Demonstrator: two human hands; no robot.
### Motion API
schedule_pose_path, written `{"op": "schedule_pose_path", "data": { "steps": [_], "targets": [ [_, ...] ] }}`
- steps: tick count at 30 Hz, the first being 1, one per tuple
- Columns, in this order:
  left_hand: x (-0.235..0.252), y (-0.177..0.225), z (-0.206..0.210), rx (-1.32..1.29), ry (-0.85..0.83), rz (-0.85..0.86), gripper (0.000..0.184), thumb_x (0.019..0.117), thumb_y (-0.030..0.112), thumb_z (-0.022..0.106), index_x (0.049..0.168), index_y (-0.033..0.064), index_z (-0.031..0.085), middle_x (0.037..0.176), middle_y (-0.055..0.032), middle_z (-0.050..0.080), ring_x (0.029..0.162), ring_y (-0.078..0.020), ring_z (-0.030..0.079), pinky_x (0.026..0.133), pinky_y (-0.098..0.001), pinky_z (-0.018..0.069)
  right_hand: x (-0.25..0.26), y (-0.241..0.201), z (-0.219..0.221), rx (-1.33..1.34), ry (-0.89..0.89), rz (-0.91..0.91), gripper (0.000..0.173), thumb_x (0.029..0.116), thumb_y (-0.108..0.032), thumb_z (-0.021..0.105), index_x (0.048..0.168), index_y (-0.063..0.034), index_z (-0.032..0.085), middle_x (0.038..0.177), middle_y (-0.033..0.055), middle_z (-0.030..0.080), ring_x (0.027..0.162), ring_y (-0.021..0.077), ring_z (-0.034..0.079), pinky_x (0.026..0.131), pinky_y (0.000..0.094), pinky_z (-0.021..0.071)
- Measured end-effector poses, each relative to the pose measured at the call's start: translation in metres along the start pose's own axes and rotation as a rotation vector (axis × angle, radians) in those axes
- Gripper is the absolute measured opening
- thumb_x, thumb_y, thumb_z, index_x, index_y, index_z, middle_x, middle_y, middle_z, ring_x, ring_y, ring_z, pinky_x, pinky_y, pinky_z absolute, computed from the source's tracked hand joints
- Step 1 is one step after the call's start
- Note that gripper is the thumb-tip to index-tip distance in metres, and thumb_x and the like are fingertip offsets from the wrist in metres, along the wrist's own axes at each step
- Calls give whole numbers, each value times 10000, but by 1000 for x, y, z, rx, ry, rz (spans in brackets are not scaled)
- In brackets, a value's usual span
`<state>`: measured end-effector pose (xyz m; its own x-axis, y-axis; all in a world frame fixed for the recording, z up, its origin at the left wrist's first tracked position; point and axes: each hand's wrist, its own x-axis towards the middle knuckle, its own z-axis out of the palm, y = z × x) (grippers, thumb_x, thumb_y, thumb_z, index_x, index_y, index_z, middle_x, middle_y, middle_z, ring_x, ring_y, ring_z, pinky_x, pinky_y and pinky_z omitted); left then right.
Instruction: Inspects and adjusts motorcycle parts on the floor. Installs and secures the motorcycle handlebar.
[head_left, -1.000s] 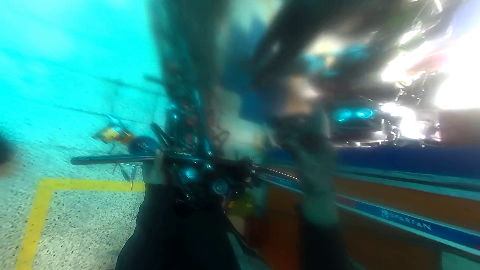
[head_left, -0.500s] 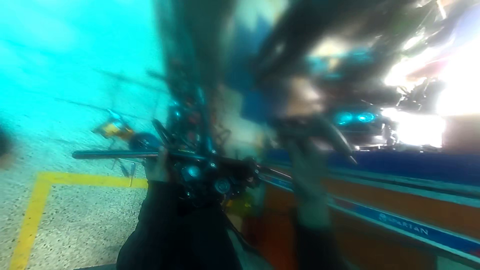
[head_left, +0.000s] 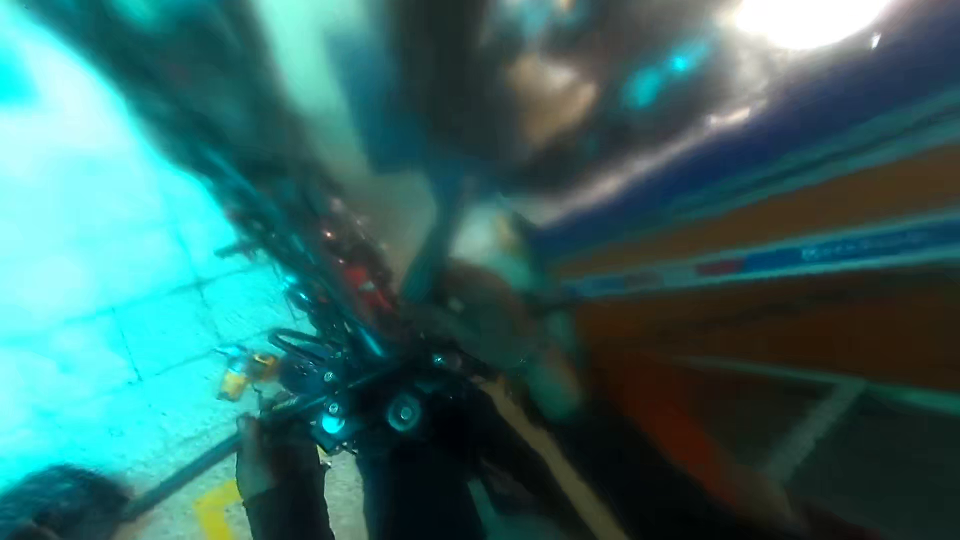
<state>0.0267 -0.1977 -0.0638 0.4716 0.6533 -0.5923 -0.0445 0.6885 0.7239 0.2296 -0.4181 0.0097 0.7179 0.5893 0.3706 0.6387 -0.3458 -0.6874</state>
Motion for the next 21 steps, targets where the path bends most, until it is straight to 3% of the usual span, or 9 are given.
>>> {"op": "schedule_pose_path", "data": {
  "steps": [3, 5, 9, 12, 13, 15, 18, 20, 21],
  "targets": [
    [-3, 3, 3, 69, -7, 13, 435, 1134, 315, 248, 1060, 86, 610, 890, -10, 740, 824, -111, 731, 739, -267, 626, -2, 20, 6, 128, -183, -33, 288, 1046, -324, 566, 1258, -220, 731, 1264, -41, 701, 1176, 101, 641, 1027, 362, 530],
    [-4, 4, 3, 82, -4, 31, 416, 1132, 308, 268, 1058, 87, 611, 913, -15, 737, 846, -118, 728, 754, -271, 622, 1, 30, 15, 156, -188, -57, 283, 1038, -346, 572, 1269, -283, 722, 1193, -77, 722, 1056, 79, 676, 914, 378, 569],
    [0, 2, -4, 142, 20, 60, 389, 1126, 313, 286, 1031, 110, 604, 857, 17, 709, 740, -66, 697, 656, -219, 600, 11, 36, 34, 128, -37, -33, 198, 968, -461, 658, 1099, -350, 757, 891, -111, 710, 773, 63, 658, 667, 378, 556],
    [-6, 1, 3, 164, 63, 100, 382, 1129, 312, 288, 976, 136, 591, 794, 44, 690, 717, -46, 690, 669, -214, 602, 21, 27, 30, 138, 56, -81, 186, 932, -461, 704, 972, -284, 745, 749, -86, 659, 659, 89, 627, 549, 369, 502],
    [-5, 1, 3, 171, 77, 113, 349, 1125, 305, 305, 982, 139, 577, 794, 43, 679, 723, -47, 685, 677, -222, 603, 24, 15, 16, 145, -1, -77, 187, 922, -415, 731, 950, -231, 742, 742, -53, 666, 668, 117, 648, 557, 374, 519],
    [-3, 3, -2, 179, 83, 116, 264, 1117, 291, 342, 1069, 110, 529, 864, 11, 626, 789, -64, 657, 737, -247, 588, 26, -29, 2, 117, -189, 71, 203, 893, -330, 778, 968, -145, 739, 807, 13, 708, 776, 165, 702, 671, 393, 571],
    [-2, 6, -15, 194, 15, 92, 271, 1102, 321, 403, 1181, 92, 523, 946, -1, 639, 874, -77, 661, 822, -265, 574, 6, -69, 81, 72, -4, 219, 262, 835, -394, 819, 961, -184, 725, 821, -26, 697, 776, 96, 682, 716, 303, 566],
    [-2, 4, -7, 151, 42, 106, 267, 1095, 285, 400, 1153, 62, 536, 895, -24, 650, 826, -97, 671, 785, -273, 586, 14, -50, 36, 140, -76, 130, 250, 873, -373, 793, 1006, -174, 723, 863, -12, 699, 799, 125, 687, 697, 337, 570],
    [-3, 3, -2, 152, 48, 103, 261, 1094, 254, 362, 1119, 69, 544, 856, -10, 668, 791, -80, 689, 758, -248, 599, 21, -34, -1, 235, -155, 47, 227, 914, -307, 764, 1025, -114, 723, 881, 41, 700, 806, 188, 696, 672, 393, 572]
  ]
}}
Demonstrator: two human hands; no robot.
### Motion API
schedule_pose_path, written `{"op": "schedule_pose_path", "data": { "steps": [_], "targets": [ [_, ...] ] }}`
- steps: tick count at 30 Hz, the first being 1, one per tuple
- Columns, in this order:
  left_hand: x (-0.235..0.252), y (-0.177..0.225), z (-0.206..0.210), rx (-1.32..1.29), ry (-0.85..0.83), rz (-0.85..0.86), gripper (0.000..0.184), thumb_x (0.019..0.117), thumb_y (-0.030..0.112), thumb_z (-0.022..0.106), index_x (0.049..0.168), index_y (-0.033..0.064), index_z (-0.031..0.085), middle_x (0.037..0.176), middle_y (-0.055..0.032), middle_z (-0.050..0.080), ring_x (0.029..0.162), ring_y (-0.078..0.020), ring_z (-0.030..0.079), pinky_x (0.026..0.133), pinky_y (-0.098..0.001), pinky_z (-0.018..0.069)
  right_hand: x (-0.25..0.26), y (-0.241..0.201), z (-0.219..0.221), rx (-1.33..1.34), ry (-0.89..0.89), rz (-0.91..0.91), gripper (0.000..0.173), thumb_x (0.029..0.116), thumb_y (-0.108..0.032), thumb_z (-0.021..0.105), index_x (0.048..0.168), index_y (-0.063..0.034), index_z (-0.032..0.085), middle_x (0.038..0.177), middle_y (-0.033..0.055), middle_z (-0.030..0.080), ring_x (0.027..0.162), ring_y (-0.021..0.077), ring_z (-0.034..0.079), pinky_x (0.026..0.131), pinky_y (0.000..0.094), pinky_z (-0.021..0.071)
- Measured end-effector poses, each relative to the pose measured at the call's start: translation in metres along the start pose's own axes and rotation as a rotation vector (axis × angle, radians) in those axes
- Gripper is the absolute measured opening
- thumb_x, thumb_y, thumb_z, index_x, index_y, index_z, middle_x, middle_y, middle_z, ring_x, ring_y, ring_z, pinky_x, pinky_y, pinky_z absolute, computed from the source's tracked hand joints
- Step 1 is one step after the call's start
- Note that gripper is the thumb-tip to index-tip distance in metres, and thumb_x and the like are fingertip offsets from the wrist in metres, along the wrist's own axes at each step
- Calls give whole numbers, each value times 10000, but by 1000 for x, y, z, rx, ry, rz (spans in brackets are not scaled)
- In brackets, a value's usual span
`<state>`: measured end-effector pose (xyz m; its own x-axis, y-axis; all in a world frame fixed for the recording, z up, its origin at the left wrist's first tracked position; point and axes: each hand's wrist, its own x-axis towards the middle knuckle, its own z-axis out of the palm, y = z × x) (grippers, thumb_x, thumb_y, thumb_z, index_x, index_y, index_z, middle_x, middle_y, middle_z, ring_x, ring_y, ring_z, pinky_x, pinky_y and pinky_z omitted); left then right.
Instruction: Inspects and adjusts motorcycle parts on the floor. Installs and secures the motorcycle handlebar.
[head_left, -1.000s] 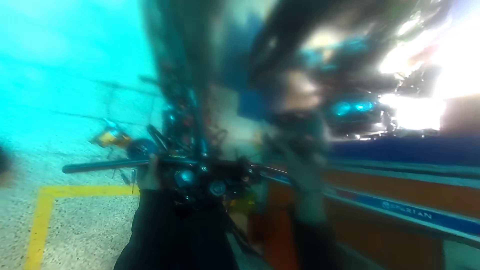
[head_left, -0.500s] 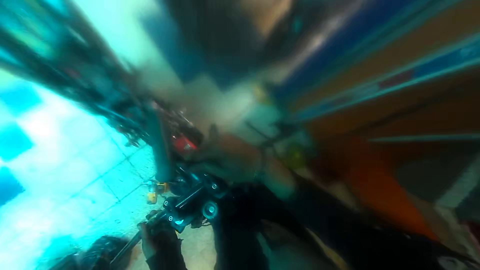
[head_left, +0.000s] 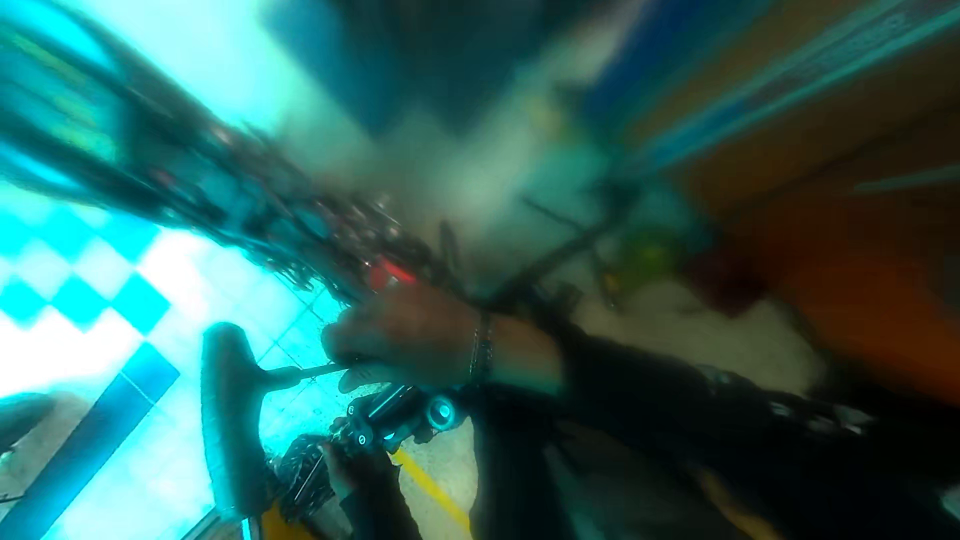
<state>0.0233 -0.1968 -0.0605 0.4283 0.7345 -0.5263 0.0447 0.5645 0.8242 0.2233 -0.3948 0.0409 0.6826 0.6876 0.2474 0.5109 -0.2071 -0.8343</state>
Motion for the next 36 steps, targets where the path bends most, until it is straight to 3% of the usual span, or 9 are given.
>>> {"op": "schedule_pose_path", "data": {
  "steps": [3, 6, 9, 11, 19, 21, 25, 31, 36],
  "targets": [
    [4, -1, -9, -10, -90, -39, 317, 1116, 301, 332, 1093, 87, 564, 871, 5, 673, 789, -68, 683, 748, -234, 592, 2, 8, -48, 158, -202, -38, 174, 1008, -198, 650, 1119, -76, 707, 922, 80, 724, 833, 236, 712, 728, 455, 586],
    [-8, 3, 11, 23, 30, -32, 371, 1125, 334, 307, 970, 132, 576, 787, 41, 671, 710, -59, 682, 669, -235, 603, 2, 6, -57, 179, -274, -32, 206, 1012, -102, 620, 1177, -82, 741, 1020, 78, 758, 922, 216, 728, 851, 419, 579],
    [-11, 4, 17, 25, 78, -13, 310, 1122, 286, 327, 976, 133, 554, 749, 39, 641, 683, -58, 667, 643, -230, 595, -1, 66, -1, 215, -35, -289, 207, 1002, -199, 642, 1170, -177, 760, 1057, -42, 749, 939, 71, 700, 868, 306, 581],
    [-9, 4, 16, 0, 78, -31, 328, 1119, 288, 333, 954, 125, 565, 739, 24, 653, 677, -72, 677, 639, -242, 602, -1, 95, 24, 201, -21, -287, 255, 1007, -271, 626, 1240, -245, 727, 1143, -96, 723, 1004, 29, 672, 916, 313, 566],
    [-10, 5, 18, -49, 67, -49, 340, 1127, 309, 315, 1013, 110, 565, 832, 3, 674, 780, -95, 700, 725, -254, 608, -9, 79, 23, 122, 108, -69, 260, 914, -339, 760, 1103, -172, 696, 953, -57, 691, 846, 77, 662, 750, 337, 580],
    [-11, 5, 21, -54, 106, -43, 319, 1125, 294, 325, 1012, 110, 559, 833, 8, 671, 785, -93, 698, 730, -256, 608, -13, 73, 23, 131, 125, -32, 331, 888, -356, 785, 1122, -140, 693, 993, -25, 689, 891, 101, 657, 788, 348, 571],
    [-12, 5, 23, -70, 130, -47, 336, 1121, 294, 349, 974, 94, 575, 798, -12, 676, 756, -105, 707, 696, -251, 613, -18, 63, 21, 112, 69, -85, 364, 919, -310, 759, 1244, -156, 708, 1066, 1, 680, 903, 107, 653, 790, 322, 577],
    [-13, 5, 24, -96, 110, -54, 378, 1126, 285, 329, 939, 77, 583, 782, -30, 693, 747, -117, 718, 713, -253, 613, -18, 72, 5, 98, -123, -112, 295, 1049, -354, 564, 1226, -200, 743, 1100, -35, 723, 979, 80, 672, 886, 333, 564],
    [-14, 6, 25, -111, 124, -78, 348, 1123, 298, 346, 970, 90, 579, 816, -18, 688, 765, -108, 705, 718, -257, 608, -14, 66, 0, 106, 46, -53, 196, 991, -338, 680, 1112, -226, 786, 980, -83, 752, 837, 22, 687, 759, 313, 595]
  ]
}}
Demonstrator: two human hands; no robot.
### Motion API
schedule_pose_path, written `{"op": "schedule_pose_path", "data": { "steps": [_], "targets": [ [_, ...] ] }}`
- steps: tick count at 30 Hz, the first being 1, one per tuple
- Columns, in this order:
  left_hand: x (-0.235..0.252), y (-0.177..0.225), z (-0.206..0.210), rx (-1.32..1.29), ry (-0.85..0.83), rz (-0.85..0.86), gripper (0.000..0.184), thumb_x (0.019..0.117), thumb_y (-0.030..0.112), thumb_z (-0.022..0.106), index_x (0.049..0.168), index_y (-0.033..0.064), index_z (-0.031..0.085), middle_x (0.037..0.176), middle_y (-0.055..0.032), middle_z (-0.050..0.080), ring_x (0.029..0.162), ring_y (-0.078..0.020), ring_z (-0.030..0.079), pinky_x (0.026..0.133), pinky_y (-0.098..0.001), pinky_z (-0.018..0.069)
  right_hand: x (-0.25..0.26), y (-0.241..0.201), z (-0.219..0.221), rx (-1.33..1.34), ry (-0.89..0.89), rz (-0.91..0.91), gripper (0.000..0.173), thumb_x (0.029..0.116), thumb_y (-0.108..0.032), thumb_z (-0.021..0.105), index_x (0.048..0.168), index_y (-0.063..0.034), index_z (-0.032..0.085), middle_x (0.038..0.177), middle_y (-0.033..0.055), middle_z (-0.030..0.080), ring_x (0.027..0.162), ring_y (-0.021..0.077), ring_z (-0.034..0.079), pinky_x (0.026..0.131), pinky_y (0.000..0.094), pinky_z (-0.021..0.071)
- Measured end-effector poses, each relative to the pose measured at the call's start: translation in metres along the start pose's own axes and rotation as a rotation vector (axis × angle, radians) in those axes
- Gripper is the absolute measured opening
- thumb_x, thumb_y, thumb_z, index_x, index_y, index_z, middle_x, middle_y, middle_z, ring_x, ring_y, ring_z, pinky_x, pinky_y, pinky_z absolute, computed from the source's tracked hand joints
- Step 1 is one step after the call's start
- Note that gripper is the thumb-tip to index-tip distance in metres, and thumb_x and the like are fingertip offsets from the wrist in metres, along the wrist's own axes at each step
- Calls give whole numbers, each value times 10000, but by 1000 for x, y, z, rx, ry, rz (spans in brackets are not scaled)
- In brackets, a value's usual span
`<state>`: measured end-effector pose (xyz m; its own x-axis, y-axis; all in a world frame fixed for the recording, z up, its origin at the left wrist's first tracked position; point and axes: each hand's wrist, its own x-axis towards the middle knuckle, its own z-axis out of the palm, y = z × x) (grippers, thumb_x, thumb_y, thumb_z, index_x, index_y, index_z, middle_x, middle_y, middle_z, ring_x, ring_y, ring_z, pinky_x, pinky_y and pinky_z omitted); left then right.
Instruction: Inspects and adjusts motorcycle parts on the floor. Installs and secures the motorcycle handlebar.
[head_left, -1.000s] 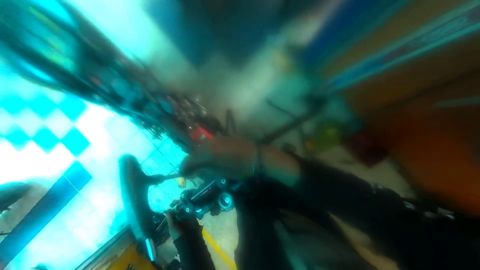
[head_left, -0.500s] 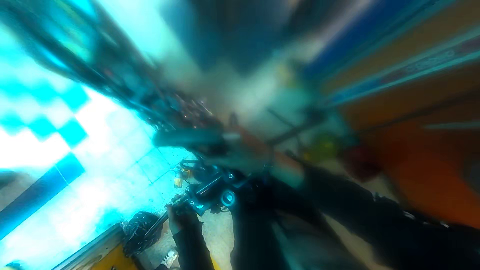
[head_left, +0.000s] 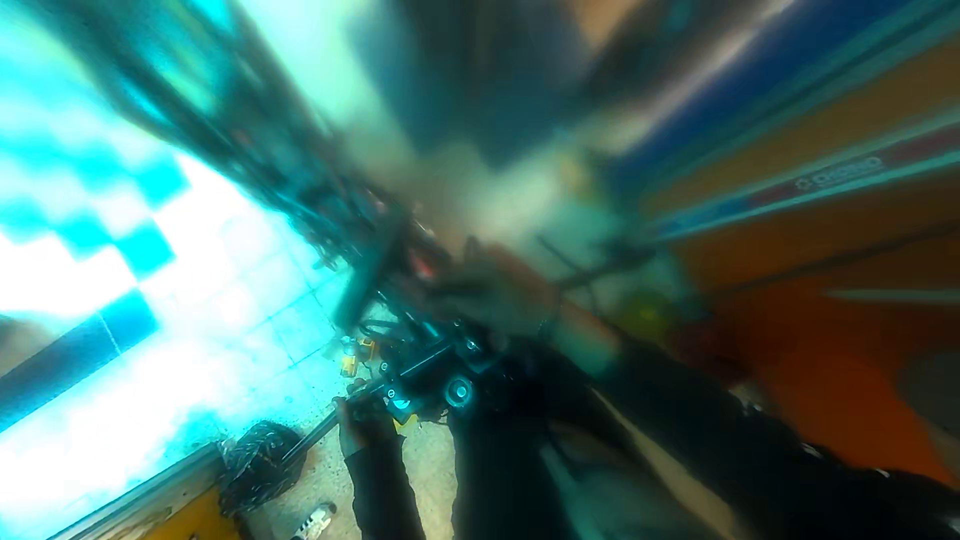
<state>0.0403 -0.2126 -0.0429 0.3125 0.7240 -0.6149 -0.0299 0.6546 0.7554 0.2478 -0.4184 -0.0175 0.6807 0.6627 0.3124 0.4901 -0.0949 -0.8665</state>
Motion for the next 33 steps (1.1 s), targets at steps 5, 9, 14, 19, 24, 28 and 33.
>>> {"op": "schedule_pose_path", "data": {
  "steps": [5, 9, 14, 19, 24, 28, 33],
  "targets": [
    [-1, 3, 0, -43, -31, -37, 338, 1123, 300, 346, 1025, 80, 583, 858, -25, 700, 783, -116, 712, 730, -268, 614, 2, -65, -30, 98, 123, 190, 127, 950, -184, 731, 1030, -96, 776, 900, -8, 753, 770, 46, 698, 730, 268, 604],
    [0, 3, -2, -77, -17, -56, 311, 1117, 305, 363, 1046, 91, 577, 889, -26, 701, 822, -118, 714, 747, -275, 610, -14, -64, -30, 225, 179, 74, 142, 959, -99, 717, 1071, -18, 748, 959, 38, 761, 814, 58, 726, 733, 252, 643],
    [2, 4, -6, -71, -72, -63, 333, 1124, 316, 334, 1092, 84, 570, 902, -21, 696, 835, -114, 710, 754, -284, 613, -23, -118, -37, 68, 180, 219, 106, 930, -18, 701, 1025, -5, 746, 922, 36, 746, 789, 14, 682, 730, 165, 573],
    [6, 3, -10, -66, -98, -62, 353, 1124, 339, 333, 1116, 86, 579, 929, -34, 708, 850, -130, 718, 755, -299, 618, -21, -106, -29, 66, 191, 199, 86, 903, -14, 728, 982, -5, 760, 913, 23, 766, 798, -3, 702, 741, 163, 593],
    [8, 2, -11, -82, -110, -51, 336, 1124, 322, 339, 1102, 84, 575, 938, -43, 709, 880, -154, 720, 794, -317, 614, -20, -103, -28, 51, 211, 196, 68, 886, -34, 752, 947, -5, 752, 867, 16, 757, 752, -12, 691, 702, 155, 586],
    [7, 0, -10, -96, -82, -45, 333, 1121, 318, 356, 1142, 64, 571, 962, -54, 707, 881, -151, 721, 787, -317, 618, -20, -105, -22, -72, 281, 255, 159, 822, -142, 831, 878, -39, 723, 797, 13, 725, 711, 13, 673, 666, 186, 573],
    [6, 0, -10, -109, -75, -46, 315, 1121, 311, 362, 1144, 71, 565, 989, -59, 707, 918, -159, 720, 798, -326, 621, -33, -78, -8, -160, 398, 190, 290, 811, -283, 871, 937, -71, 717, 830, 23, 704, 741, 98, 676, 676, 293, 591]
  ]
}}
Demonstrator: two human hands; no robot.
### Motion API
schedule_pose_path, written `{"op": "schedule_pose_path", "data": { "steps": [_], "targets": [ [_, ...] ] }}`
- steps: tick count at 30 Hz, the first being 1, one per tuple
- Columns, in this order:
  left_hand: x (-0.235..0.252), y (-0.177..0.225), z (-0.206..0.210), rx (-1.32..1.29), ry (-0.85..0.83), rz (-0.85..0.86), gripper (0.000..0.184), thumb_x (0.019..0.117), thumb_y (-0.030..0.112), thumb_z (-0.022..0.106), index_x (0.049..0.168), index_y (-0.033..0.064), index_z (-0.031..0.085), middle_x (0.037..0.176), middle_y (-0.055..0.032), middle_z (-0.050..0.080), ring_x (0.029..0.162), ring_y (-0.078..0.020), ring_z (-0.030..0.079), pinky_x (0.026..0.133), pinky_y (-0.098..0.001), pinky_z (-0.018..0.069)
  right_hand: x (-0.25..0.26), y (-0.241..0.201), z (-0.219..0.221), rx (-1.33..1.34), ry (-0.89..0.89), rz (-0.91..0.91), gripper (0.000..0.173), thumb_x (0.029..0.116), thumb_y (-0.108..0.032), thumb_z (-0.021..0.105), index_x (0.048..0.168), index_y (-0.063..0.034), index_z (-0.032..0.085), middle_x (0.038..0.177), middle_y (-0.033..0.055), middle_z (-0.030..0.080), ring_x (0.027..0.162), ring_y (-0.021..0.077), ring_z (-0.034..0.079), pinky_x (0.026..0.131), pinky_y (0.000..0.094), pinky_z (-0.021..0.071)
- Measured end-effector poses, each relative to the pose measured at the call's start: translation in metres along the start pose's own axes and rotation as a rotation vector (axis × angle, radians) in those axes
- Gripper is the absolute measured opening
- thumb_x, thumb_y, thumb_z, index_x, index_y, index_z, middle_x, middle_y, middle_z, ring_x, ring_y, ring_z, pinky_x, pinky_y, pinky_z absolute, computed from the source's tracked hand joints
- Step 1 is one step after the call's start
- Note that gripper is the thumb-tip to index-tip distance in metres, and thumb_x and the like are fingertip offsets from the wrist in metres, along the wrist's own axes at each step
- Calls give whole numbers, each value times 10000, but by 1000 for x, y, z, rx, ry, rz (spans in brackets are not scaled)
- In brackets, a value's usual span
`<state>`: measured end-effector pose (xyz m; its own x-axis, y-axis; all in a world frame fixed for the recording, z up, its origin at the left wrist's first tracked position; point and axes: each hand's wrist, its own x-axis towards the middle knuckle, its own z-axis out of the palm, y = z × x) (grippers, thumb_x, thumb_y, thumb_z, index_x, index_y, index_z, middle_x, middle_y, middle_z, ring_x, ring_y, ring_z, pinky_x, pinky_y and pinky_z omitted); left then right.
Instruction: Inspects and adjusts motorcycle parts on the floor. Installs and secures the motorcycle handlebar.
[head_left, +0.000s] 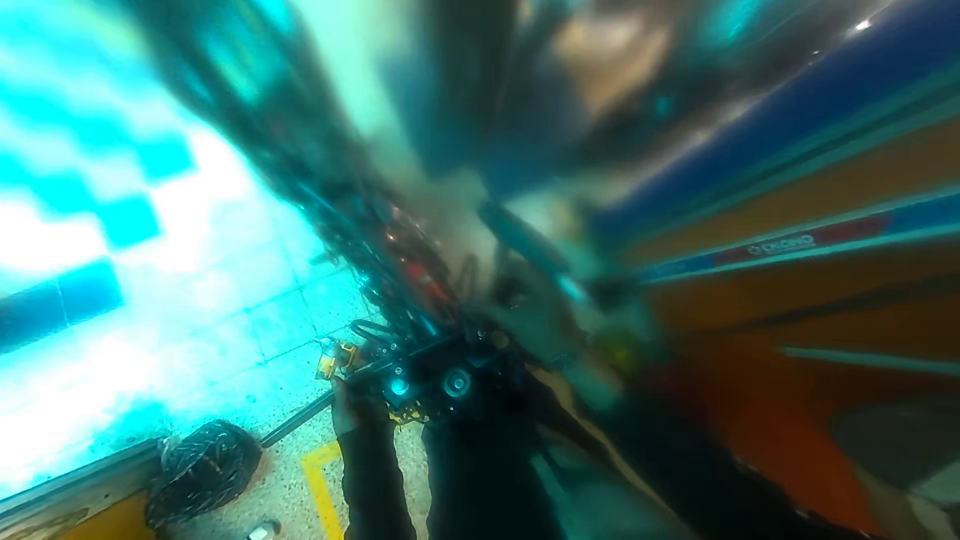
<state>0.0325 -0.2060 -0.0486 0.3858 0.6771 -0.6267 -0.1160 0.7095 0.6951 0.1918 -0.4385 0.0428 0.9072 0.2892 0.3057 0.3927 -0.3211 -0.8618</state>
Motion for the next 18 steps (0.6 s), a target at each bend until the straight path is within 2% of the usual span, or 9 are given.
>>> {"op": "schedule_pose_path", "data": {
  "steps": [2, 3, 4, 6, 7, 9, 11, 14, 18],
  "targets": [
    [-1, 0, 0, 19, 2, -10, 334, 1123, 324, 341, 1166, 74, 559, 1006, -48, 695, 924, -154, 707, 818, -323, 608, 7, -39, -20, -63, -164, 13, 202, 881, -97, 776, 1023, 24, 701, 946, 142, 708, 856, 223, 703, 767, 378, 593],
    [-1, 0, 1, 25, 4, -15, 340, 1124, 330, 334, 1167, 79, 561, 1011, -38, 695, 927, -147, 707, 822, -318, 607, 13, -62, -29, -122, -267, 25, 157, 902, -23, 721, 1034, 60, 699, 1001, 176, 708, 908, 264, 708, 816, 400, 585],
    [0, 0, 0, 22, 5, -14, 339, 1124, 329, 336, 1152, 81, 565, 1000, -37, 696, 925, -148, 706, 825, -321, 606, 18, -73, -34, -176, -341, 10, 128, 936, -14, 687, 1035, 65, 702, 1012, 174, 703, 904, 260, 707, 817, 386, 580],
    [3, -2, -4, 12, -35, -2, 341, 1123, 325, 339, 1174, 80, 571, 1008, -37, 703, 940, -149, 710, 846, -323, 607, 8, -29, -17, -90, -259, -223, 192, 978, -178, 681, 970, 6, 735, 911, 106, 701, 777, 159, 683, 709, 289, 585],
    [2, -3, -6, 16, -70, 9, 344, 1125, 323, 332, 1210, 82, 562, 1030, -33, 700, 961, -147, 707, 863, -320, 602, 7, -23, -17, -88, -337, -155, 219, 992, -241, 667, 1006, -39, 750, 930, 74, 721, 806, 130, 692, 750, 295, 593],
    [-3, -2, -6, 27, -102, 29, 340, 1123, 325, 342, 1221, 82, 559, 1045, -35, 707, 986, -151, 708, 879, -322, 599, 14, -36, -28, -133, -508, 6, 199, 1002, -232, 650, 1024, -70, 762, 931, 57, 743, 821, 132, 702, 787, 338, 584],
    [-5, -1, -8, 41, -136, 49, 341, 1126, 311, 350, 1261, 70, 549, 1086, -45, 705, 1052, -160, 697, 938, -335, 580, 15, -43, -28, -176, -477, 48, 165, 979, -214, 665, 947, -83, 760, 829, 37, 735, 718, 115, 685, 686, 334, 564],
    [0, -3, -11, 44, -139, 58, 326, 1126, 303, 361, 1236, 59, 547, 1066, -51, 706, 1038, -167, 702, 946, -349, 583, 12, -49, -18, -296, -375, 84, 219, 980, -266, 664, 877, -86, 731, 723, 40, 690, 641, 143, 661, 609, 364, 535],
    [-3, 5, -14, 58, -180, 1, 362, 1126, 305, 357, 1242, 20, 546, 1079, -115, 715, 1027, -210, 714, 915, -366, 596, 9, -40, -6, -332, -346, 194, 318, 1011, -364, 624, 868, -94, 711, 735, 30, 675, 666, 148, 657, 639, 392, 542]
  ]
}}
